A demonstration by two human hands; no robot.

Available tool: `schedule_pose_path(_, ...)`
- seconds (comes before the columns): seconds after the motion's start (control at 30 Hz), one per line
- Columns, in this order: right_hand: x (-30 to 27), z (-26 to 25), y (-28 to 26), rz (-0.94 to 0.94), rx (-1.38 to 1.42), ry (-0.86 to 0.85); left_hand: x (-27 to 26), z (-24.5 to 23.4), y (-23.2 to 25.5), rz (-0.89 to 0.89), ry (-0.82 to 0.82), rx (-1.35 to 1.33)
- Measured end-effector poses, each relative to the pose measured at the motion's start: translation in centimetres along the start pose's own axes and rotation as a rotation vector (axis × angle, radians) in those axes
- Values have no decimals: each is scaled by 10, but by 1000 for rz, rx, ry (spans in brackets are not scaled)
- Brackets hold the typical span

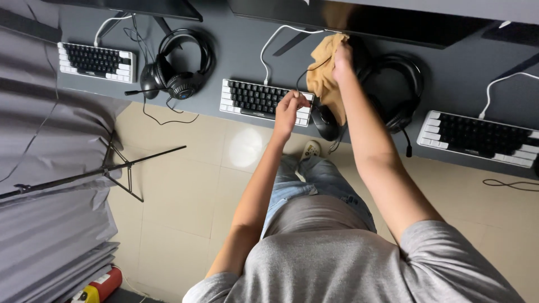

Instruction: Cleaning computer peripherals including keyboards, mice, and headsets with a cloth.

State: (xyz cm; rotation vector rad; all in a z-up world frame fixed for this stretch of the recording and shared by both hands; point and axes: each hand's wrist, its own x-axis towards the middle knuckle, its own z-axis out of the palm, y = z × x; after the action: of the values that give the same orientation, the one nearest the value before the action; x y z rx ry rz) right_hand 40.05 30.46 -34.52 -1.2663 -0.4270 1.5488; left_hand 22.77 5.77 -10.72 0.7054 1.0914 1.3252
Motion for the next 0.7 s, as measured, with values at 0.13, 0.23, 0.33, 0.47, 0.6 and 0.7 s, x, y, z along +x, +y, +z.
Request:
schedule_pose_path(0.13, -57, 11, -11, 107, 82, -14, 3, -11, -7, 10, -81, 75)
schedule_pose_path(0.23, -102, 15, -18, 152, 71, -29, 2, -10, -1, -26, -84, 42)
schedule_pose_path(0.33, -140, 8, -13, 154, 122, -111, -2, -9, 2, -62, -22, 51)
schedule_pose_path(0.47, -194, 7, -28, 210, 205, -191, -1, -10, -2, -117, 106, 35)
schedule_pose_path(0.6, -233, -9, -28, 193, 132, -189, 8, 3, -4, -103, 96, 179)
schedule_pose_path(0.7, -265, -16, -31, 138, 117, -267, 16, 19, 4, 26, 29, 273)
